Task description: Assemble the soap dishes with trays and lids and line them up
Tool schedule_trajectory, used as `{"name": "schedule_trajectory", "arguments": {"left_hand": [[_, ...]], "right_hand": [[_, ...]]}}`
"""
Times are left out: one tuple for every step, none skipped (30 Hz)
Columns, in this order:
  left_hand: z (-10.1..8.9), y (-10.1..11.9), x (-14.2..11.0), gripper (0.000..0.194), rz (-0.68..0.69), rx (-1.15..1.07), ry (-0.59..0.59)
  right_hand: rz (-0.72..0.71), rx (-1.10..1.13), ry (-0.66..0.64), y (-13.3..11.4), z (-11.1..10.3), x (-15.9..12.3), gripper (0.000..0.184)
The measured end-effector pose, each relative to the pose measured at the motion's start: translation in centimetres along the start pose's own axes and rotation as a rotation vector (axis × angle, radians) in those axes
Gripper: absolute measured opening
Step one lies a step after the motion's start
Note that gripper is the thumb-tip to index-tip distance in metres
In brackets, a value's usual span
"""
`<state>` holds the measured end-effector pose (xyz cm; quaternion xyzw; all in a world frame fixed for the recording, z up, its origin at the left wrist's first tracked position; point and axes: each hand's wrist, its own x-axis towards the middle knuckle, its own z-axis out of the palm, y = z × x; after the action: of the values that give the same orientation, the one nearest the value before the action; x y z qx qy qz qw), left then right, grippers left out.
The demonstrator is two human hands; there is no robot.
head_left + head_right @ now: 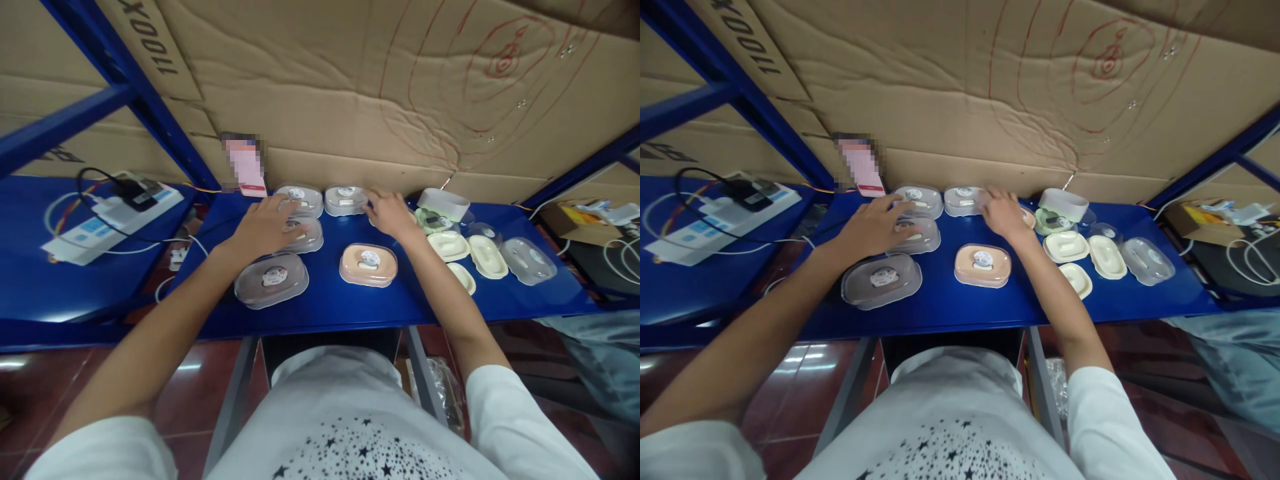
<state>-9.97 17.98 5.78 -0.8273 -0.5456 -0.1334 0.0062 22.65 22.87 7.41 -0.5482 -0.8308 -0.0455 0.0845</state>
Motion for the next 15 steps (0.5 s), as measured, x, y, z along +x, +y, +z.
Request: {"name": "schedule_trajectory", "arguments": {"left_hand": [[-0.5, 0.3, -0.8, 0.062, 0.001, 0.02, -0.037], [-1.0, 0.6, -1.5, 0.062, 0.001, 0.04, -0.069], [-1.4, 0.8, -2.1, 0.062, -0.001, 0.06, -0.1], [-1.7, 1.0, -2.6, 0.061, -0.004, 0.075, -0.122], [-1.9, 1.1, -2.9, 0.059, -0.01, 0.085, -0.136], [-2.0, 1.1, -3.0, 0.057, -0.016, 0.091, -0.146], [-2.1, 1.1, -3.0, 0.055, -0.024, 0.093, -0.155], [-2.1, 1.0, -2.9, 0.054, -0.029, 0.092, -0.166], [-2.0, 0.8, -2.8, 0.052, -0.034, 0.09, -0.178], [-1.9, 0.5, -2.6, 0.051, -0.039, 0.086, -0.188], [-1.8, 0.2, -2.3, 0.05, -0.044, 0.077, -0.196], [-1.6, -0.1, -2.0, 0.05, -0.05, 0.06, -0.197], [-1.4, -0.4, -1.7, 0.05, -0.056, 0.036, -0.191], [-1.2, -0.8, -1.4, 0.05, -0.06, 0.01, -0.182], [-1.0, -1.0, -1.2, 0.05, -0.063, -0.015, -0.174]], "right_hand": [[0.062, -0.035, 0.017, 0.9, -0.2, -0.8, 0.053], [0.122, -0.068, 0.012, 1.7, -0.3, -1.5, 0.052], [0.167, -0.087, -0.01, 2.5, -0.3, -2.2, 0.052], [0.189, -0.09, -0.041, 3.1, -0.3, -2.6, 0.052], [0.188, -0.075, -0.071, 3.6, -0.2, -2.8, 0.052], [0.174, -0.048, -0.089, 4.0, 0.0, -2.8, 0.051], [0.155, -0.018, -0.093, 4.3, 0.2, -2.5, 0.051], [0.139, 0.006, -0.087, 4.5, 0.4, -2.1, 0.051], [0.129, 0.023, -0.079, 4.7, 0.6, -1.6, 0.05], [0.127, 0.034, -0.069, 4.8, 0.8, -1.0, 0.05], [0.126, 0.041, -0.062, 4.9, 1.0, -0.5, 0.05], [0.123, 0.043, -0.057, 4.9, 1.0, 0.0, 0.052], [0.12, 0.045, -0.046, 4.7, 1.0, 0.2, 0.054], [0.117, 0.05, -0.025, 4.4, 0.8, 0.2, 0.055], [0.106, 0.061, 0.001, 3.9, 0.5, -0.2, 0.056]]}}
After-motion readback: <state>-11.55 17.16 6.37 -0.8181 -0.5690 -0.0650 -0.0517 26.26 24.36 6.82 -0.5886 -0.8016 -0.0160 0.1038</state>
